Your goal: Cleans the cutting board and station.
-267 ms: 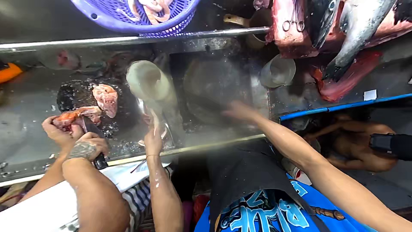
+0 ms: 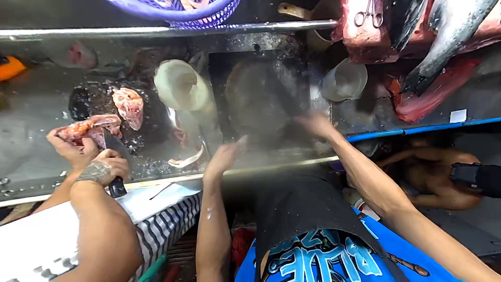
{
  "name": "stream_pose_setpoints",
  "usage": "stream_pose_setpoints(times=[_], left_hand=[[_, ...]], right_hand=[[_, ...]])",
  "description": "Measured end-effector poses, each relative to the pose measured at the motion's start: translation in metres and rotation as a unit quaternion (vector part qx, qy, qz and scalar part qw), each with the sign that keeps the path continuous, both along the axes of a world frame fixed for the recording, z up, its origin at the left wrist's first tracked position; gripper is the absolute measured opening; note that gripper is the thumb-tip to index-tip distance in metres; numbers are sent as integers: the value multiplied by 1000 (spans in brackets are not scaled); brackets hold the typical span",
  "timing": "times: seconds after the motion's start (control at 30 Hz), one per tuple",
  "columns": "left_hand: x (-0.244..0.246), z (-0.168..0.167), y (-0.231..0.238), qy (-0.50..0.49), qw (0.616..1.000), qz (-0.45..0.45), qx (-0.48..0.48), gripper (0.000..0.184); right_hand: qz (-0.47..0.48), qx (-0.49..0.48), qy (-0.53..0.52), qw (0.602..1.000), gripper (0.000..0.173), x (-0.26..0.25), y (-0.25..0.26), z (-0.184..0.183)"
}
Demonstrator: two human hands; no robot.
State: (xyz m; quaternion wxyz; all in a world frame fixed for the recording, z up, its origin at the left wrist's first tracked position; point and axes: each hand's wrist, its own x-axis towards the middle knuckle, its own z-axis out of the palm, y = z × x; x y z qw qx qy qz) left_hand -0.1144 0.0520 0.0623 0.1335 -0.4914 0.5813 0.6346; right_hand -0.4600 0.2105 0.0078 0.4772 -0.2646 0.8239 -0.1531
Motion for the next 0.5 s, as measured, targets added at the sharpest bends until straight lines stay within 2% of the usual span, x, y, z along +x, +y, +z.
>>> stream_pose_setpoints(times=[0.1,0.17,0.23,0.33,0.43,0.5], left_hand=[[-71,-28,0,11,988,-130,-84,53],[-106,-44,0,-22,964,-218,-151,53],[-127,-52,7,-80,933,-282,-210,50],[-135,-59,9,-156,886,-329,-286,47],[-129,-77,-1,-136,878,-338,-310,49],[-126,-79,-8,-115,878,-343,-312,49]], right_hand=[[-34,26,-38,998,57,35,38,-1],[-73,22,-46,996,58,45,46,-5],[-61,16,-10,998,59,49,43,7],[-28,-35,54,998,55,61,36,25],[11,-54,73,996,55,76,28,26],[44,-40,67,996,56,84,20,14]])
